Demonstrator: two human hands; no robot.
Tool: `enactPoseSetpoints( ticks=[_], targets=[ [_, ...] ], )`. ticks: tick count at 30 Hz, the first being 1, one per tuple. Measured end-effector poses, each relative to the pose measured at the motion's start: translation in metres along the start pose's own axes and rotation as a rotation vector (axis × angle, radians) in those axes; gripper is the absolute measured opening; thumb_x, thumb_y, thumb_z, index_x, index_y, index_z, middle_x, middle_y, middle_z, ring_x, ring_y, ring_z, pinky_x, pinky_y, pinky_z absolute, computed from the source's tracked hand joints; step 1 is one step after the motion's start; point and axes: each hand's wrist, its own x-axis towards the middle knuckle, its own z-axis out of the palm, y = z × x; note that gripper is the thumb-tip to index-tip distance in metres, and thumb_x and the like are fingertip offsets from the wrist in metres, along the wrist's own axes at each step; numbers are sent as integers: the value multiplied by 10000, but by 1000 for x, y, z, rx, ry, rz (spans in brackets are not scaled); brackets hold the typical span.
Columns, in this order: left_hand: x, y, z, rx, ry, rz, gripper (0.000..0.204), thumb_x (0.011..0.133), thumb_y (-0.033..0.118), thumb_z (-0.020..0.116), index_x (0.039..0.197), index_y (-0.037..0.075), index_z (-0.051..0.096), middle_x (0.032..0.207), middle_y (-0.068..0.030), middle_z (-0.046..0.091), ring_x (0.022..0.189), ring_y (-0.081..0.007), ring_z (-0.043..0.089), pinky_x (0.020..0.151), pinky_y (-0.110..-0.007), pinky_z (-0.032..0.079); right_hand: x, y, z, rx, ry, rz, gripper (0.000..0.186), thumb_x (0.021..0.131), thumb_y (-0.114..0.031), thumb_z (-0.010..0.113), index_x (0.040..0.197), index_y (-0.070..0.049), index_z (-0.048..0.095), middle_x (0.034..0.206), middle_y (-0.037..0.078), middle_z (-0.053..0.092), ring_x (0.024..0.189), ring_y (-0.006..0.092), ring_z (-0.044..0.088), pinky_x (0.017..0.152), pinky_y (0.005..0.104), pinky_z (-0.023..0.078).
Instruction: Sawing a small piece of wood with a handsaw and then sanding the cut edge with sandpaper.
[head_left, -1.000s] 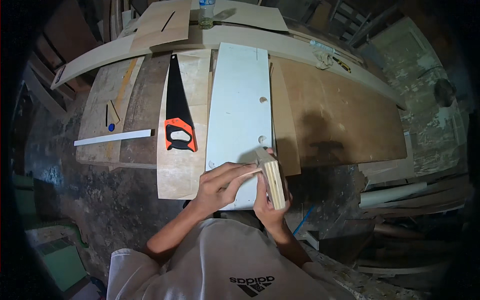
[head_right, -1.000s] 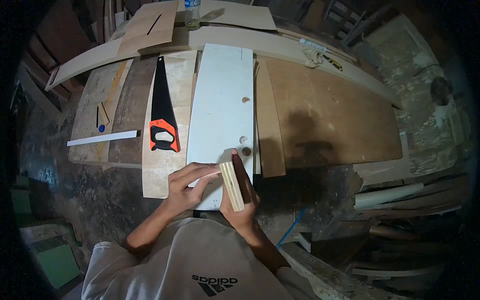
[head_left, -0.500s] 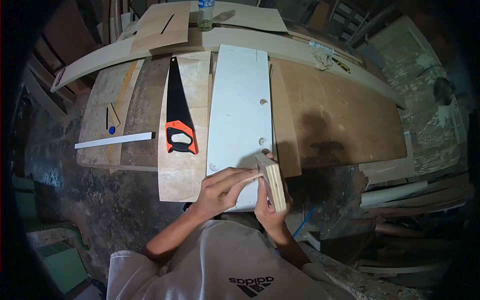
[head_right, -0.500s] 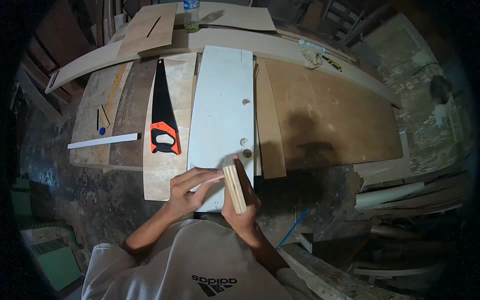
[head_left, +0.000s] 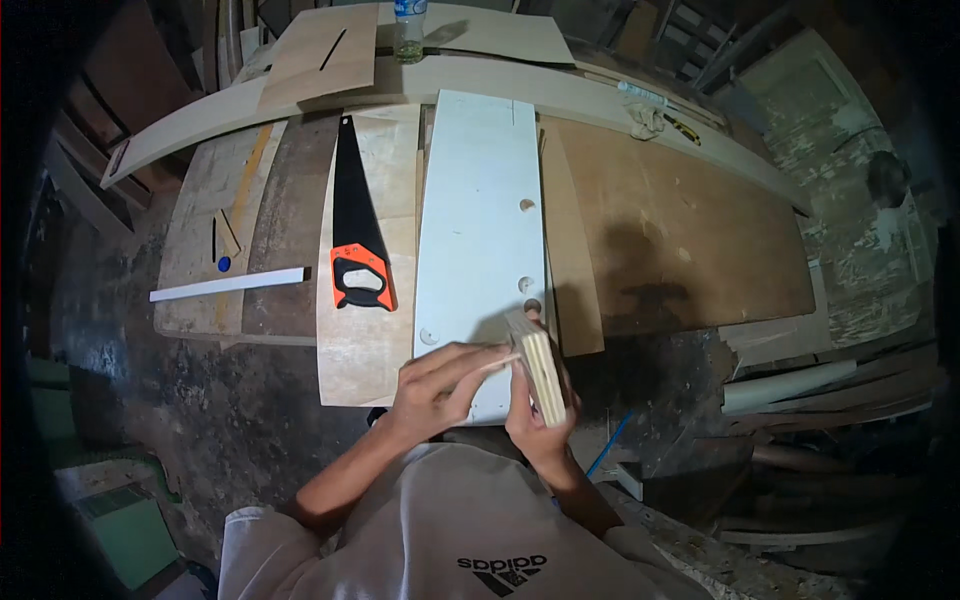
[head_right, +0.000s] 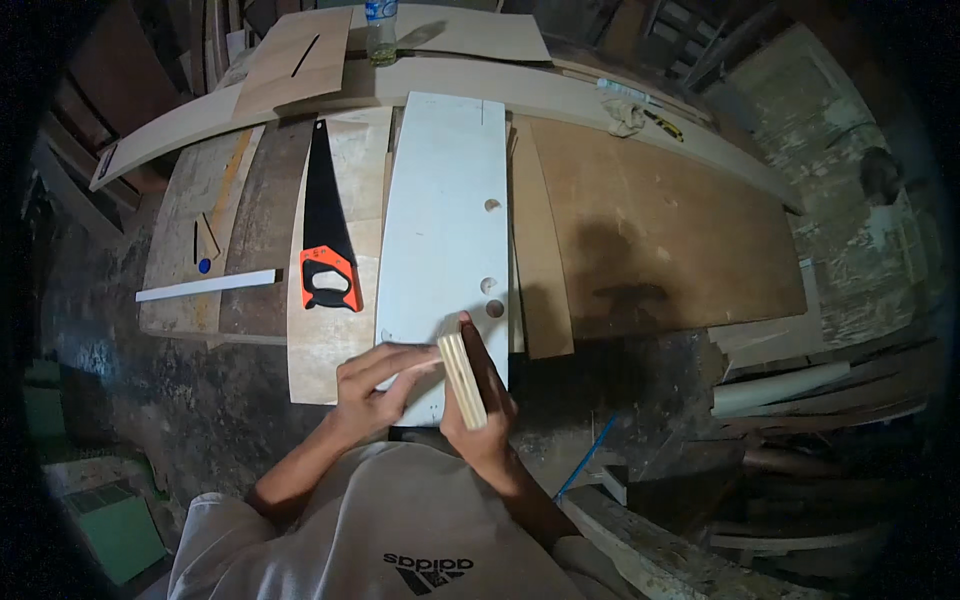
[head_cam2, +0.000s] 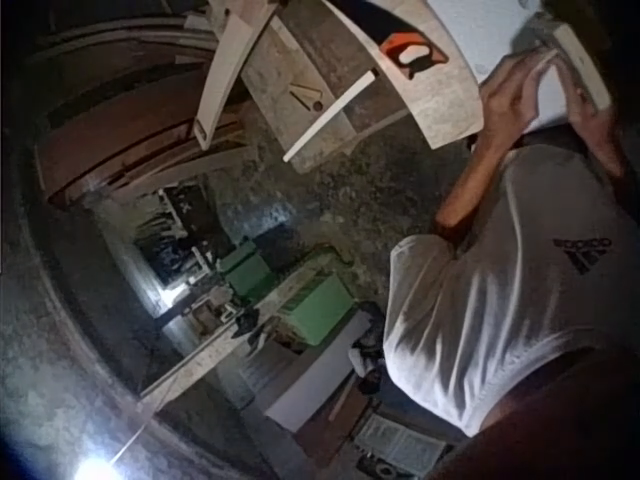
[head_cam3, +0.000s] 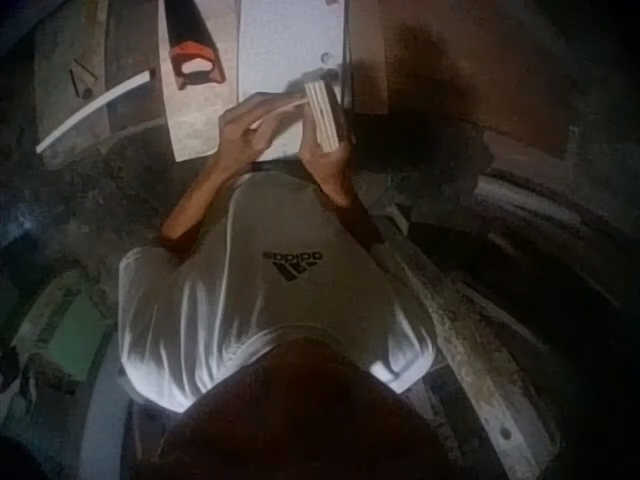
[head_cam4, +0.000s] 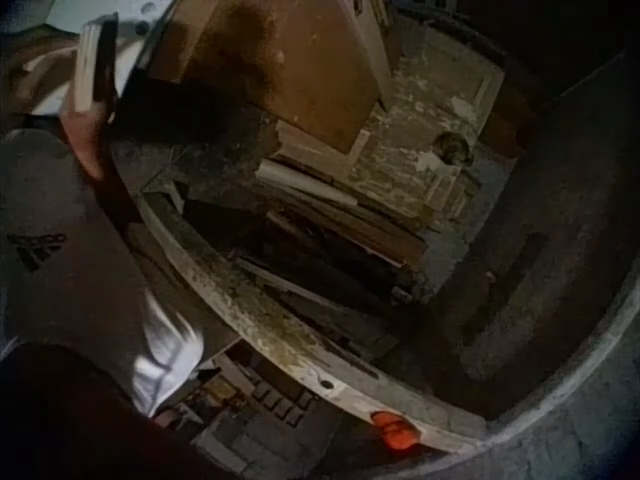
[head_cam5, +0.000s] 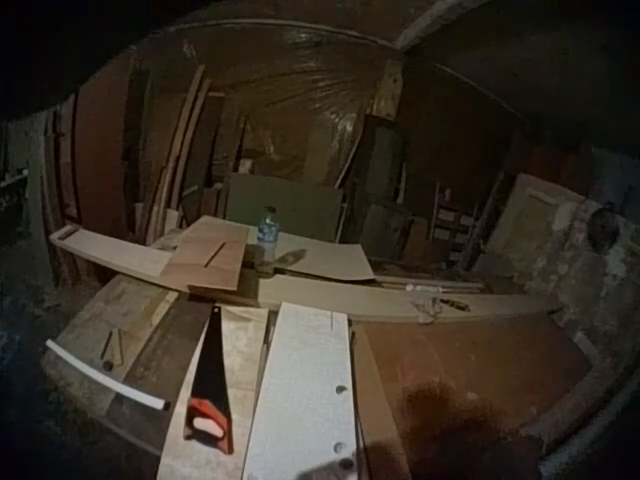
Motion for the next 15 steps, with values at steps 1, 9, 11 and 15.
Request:
enactPoseSetpoints(
  ticks=[1, 9, 11, 15],
  targets=[
    [2, 1, 0, 12, 2, 1, 303, 872, -48, 728, 1164, 30, 752, 1035, -156, 759, 917, -263, 754, 789, -331, 602, 3, -6, 1, -69, 73, -97, 385, 916, 42, 628, 1297, 82, 599, 1259, 261, 672, 1105, 359, 708, 876, 365, 562],
    [-1, 5, 13, -316, 171, -679, 237, 966, 60, 699, 1196, 15, 738, 1025, -104, 765, 975, -186, 731, 882, -301, 557, -36, 44, 17, 236, 47, 316, 255, 974, -15, 665, 1214, 67, 639, 1076, 149, 730, 940, 196, 710, 802, 307, 549],
    [-7, -13, 19, -532, 197, -727, 291, 1024, 135, 643, 1275, -3, 686, 1121, -100, 739, 1017, -163, 705, 920, -297, 541, -27, 35, 17, 261, 107, 365, 219, 982, -46, 681, 1171, 61, 648, 1055, 100, 713, 946, 122, 660, 788, 273, 529],
    [2, -7, 16, -1005, 264, -995, 429, 1089, 234, 523, 1443, -8, 524, 1292, -126, 654, 1005, -139, 658, 880, -270, 543, -30, 35, 14, 353, 176, 464, 175, 999, -54, 664, 1135, 56, 656, 1025, 68, 690, 921, 112, 642, 785, 262, 515]
  ],
)
